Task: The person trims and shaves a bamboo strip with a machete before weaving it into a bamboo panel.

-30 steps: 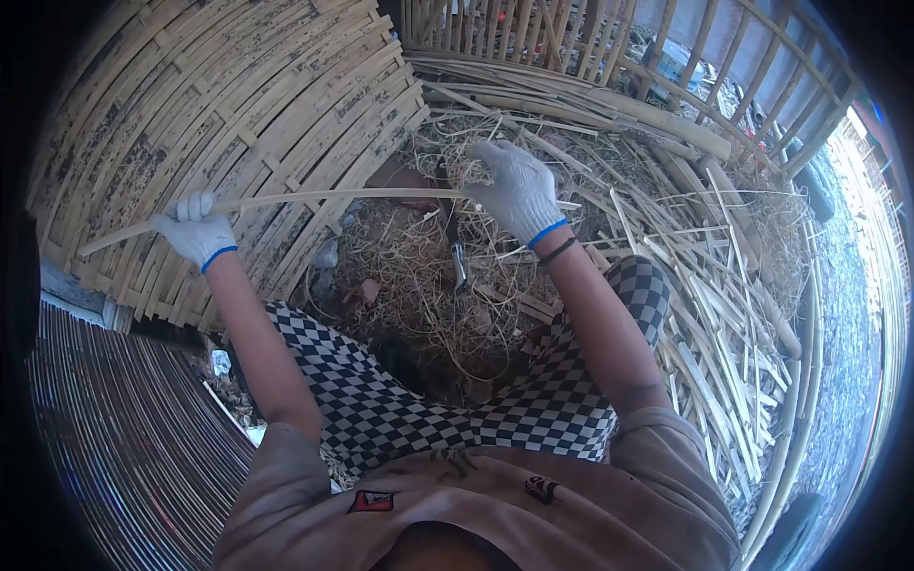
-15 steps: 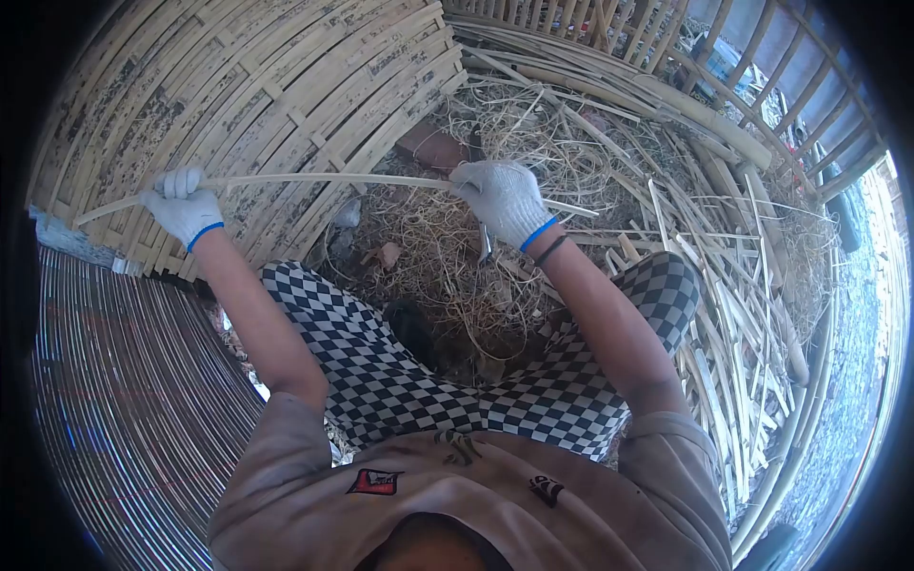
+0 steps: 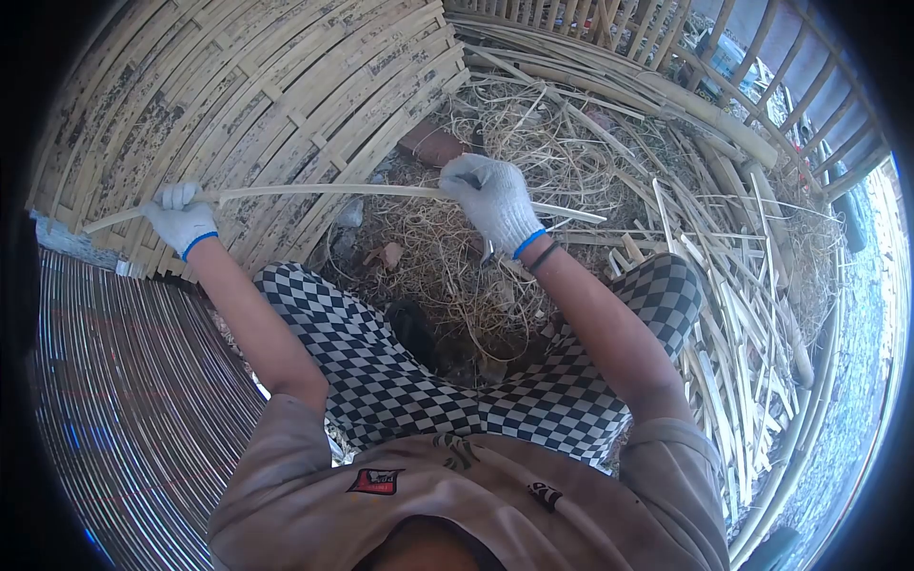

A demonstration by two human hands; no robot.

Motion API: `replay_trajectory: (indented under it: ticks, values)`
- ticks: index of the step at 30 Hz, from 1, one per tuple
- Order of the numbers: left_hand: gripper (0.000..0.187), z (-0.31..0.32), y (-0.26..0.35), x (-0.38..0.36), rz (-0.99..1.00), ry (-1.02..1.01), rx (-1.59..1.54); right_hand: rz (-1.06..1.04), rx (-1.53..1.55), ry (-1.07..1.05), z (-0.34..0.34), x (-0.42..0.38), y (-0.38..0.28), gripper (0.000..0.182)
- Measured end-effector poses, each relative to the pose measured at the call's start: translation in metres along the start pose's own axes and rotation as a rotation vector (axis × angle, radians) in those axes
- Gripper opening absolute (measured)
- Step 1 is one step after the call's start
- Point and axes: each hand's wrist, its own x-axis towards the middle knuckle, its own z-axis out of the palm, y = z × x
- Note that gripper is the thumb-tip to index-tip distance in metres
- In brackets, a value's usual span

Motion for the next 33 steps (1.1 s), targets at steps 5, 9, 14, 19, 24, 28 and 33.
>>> replay_trajectory:
  ticks: [5, 9, 14, 19, 24, 28, 33]
  values:
    - [0.054, 0.010, -0.007, -0.008, -0.006, 0.036, 0.003, -0.034, 0.125, -0.024, -0.006, 0.004, 0.008, 0.007]
    - [0.053, 0.022, -0.024, -0.020, 0.037, 0.038, 0.071, -0.035, 0.560, -0.060, -0.004, 0.002, 0.003, 0.003]
    - [0.052, 0.047, -0.061, -0.046, -0.059, 0.079, 0.100, 0.025, 0.627, -0.085, -0.004, -0.003, -0.010, 0.005]
    - [0.054, 0.065, -0.096, -0.076, -0.153, 0.066, 0.123, 0.157, 0.991, -0.233, -0.015, -0.003, -0.021, 0.008]
    - [0.053, 0.043, -0.093, -0.047, -0.041, 0.120, 0.077, -0.212, -0.341, -0.373, -0.056, -0.005, -0.025, 0.041]
    - [0.052, 0.030, -0.085, -0.033, -0.003, 0.149, -0.031, 0.446, 0.013, -0.334, -0.040, -0.004, -0.017, 0.068]
    - [0.050, 0.030, -0.115, -0.046, -0.163, 0.159, -0.173, 0.393, 0.764, -0.223, -0.026, 0.004, 0.000, 0.068]
